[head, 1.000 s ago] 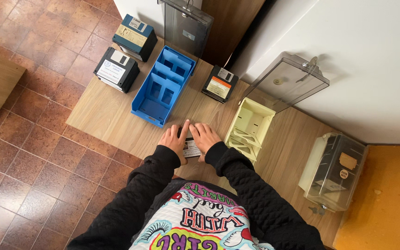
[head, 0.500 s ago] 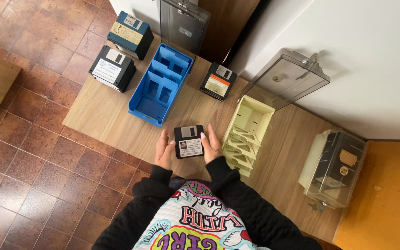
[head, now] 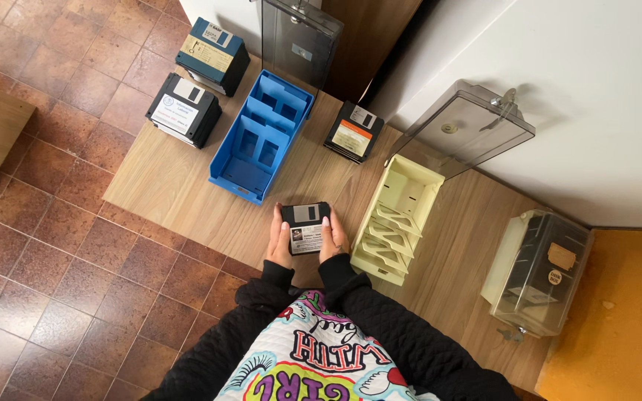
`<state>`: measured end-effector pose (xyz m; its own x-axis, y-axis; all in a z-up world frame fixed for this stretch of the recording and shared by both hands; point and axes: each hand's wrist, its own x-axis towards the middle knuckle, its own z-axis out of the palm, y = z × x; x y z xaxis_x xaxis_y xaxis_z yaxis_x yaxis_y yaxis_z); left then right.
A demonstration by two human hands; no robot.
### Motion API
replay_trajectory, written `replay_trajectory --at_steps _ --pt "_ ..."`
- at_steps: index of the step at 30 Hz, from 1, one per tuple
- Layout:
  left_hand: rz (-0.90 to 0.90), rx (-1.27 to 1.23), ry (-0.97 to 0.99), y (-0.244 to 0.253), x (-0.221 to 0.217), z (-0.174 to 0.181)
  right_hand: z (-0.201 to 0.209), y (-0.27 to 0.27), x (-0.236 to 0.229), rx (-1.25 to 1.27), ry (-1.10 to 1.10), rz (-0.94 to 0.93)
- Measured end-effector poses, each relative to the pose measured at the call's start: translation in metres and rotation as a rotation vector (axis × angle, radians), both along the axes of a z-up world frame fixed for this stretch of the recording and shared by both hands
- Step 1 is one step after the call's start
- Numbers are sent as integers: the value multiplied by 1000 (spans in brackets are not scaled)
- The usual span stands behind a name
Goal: The person removes floppy disks from a yellow plastic rack and places them into a blue plastic crate. They handle the disks one at a time, transferring them from the rack to the crate.
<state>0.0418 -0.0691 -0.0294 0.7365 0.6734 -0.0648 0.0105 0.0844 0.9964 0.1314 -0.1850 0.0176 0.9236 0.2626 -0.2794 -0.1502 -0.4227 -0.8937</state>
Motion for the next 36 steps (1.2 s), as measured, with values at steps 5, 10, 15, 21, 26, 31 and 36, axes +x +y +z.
replay_trajectory --at_steps 5,10,15,21,26,31,36 --pt "-86 4 -30 5 12 12 -21 2 1 189 -49 -132" --pt "-126 0 -18 21 48 -13 -21 16 16 194 -36 -263" --pt "-289 -19 159 47 103 3 11 44 41 148 57 -460" --pt "-402 41 329 67 151 7 -33 54 67 131 221 -601" --pt "-398 63 351 65 149 16 8 58 65 117 76 -589" --pt "-416 54 330 68 150 39 -18 56 69 175 26 -581" --pt "-382 39 288 64 150 38 -16 60 71 236 -38 -595"
